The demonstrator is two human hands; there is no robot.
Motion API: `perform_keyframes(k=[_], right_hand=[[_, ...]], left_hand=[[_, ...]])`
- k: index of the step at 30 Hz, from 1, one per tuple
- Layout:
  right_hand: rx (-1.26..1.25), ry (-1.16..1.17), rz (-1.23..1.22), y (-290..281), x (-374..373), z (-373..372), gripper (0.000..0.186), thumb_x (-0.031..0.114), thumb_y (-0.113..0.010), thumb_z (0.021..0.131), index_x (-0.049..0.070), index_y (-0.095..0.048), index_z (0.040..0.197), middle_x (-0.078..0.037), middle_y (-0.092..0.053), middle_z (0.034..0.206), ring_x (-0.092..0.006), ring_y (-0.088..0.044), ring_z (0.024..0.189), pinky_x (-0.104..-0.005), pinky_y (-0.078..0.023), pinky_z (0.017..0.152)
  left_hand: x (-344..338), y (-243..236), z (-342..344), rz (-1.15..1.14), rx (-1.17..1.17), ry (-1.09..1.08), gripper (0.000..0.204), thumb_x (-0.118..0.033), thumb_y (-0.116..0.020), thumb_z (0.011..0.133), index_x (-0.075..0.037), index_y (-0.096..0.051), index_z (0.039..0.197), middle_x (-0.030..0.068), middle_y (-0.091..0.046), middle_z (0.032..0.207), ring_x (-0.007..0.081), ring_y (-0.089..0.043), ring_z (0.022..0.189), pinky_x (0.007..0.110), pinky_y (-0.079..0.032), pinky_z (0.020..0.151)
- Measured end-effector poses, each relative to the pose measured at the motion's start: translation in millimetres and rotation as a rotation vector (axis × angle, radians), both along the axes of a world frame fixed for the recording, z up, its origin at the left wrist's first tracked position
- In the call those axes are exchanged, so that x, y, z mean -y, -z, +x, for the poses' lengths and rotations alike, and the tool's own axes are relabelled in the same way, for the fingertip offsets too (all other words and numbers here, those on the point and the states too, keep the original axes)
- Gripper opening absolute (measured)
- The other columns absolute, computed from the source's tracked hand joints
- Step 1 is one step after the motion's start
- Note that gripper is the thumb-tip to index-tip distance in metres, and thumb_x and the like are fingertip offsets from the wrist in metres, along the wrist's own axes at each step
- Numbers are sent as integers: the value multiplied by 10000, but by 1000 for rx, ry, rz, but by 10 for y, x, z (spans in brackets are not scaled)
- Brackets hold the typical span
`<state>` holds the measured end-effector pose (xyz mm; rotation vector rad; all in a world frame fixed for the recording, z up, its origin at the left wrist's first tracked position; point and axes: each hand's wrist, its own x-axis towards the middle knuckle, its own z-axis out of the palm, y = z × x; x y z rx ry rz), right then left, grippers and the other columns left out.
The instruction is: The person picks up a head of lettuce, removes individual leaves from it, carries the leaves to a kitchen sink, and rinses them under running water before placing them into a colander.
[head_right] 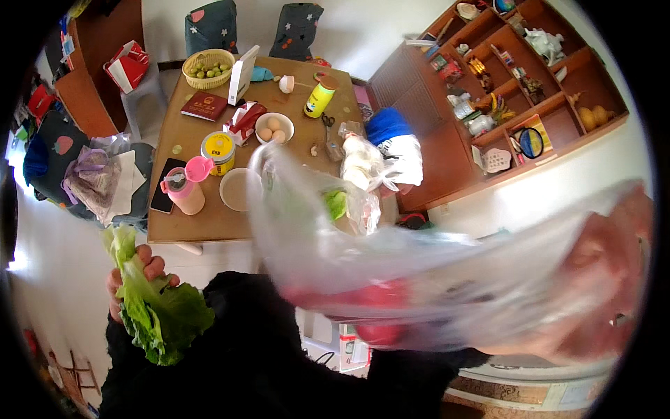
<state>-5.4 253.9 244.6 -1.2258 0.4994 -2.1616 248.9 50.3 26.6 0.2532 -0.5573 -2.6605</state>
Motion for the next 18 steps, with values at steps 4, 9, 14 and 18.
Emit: perform_keyframes(k=[4, 9, 14, 18], right_hand=[[12, -74, 52, 68, -147, 480, 481, 260, -671, 733, 49, -387, 1059, -58, -434, 1001, -173, -488, 765, -397, -381, 827], [-70, -178, 231, 552, -115, 804, 989, 620, -640, 739, -47, -236, 1347, -67, -495, 1044, -112, -452, 794, -286, -366, 710], [96, -466, 298, 1161, 273, 992, 918, 551, -648, 759, 39, -225, 1394, -144, -458, 1192, -157, -449, 879, -286, -370, 769], [168, -535, 456, 1344, 465, 1032, 879, 538, -665, 746, 52, -263, 1359, -138, -456, 1198, -169, -454, 879, -293, -372, 794]], left_hand=[[7, 11, 465, -37, -59, -17, 292, -165, -562, 534, -50, -459, 783, 68, -492, 716, 210, -507, 748, 431, -343, 1022], [-36, 44, 811, -47, -200, -70, 236, -147, -608, 538, -66, -444, 688, 73, -510, 647, 183, -508, 637, 501, -129, 1118], [-57, 214, 1125, -229, -385, 87, 245, -231, -632, 801, -117, -419, 840, 19, -530, 821, 152, -553, 748, 619, 1, 1087], [-255, 264, 1275, -126, -288, -118, 255, -230, -670, 737, -72, -473, 773, 46, -538, 713, 174, -555, 696, 664, -25, 1061]])
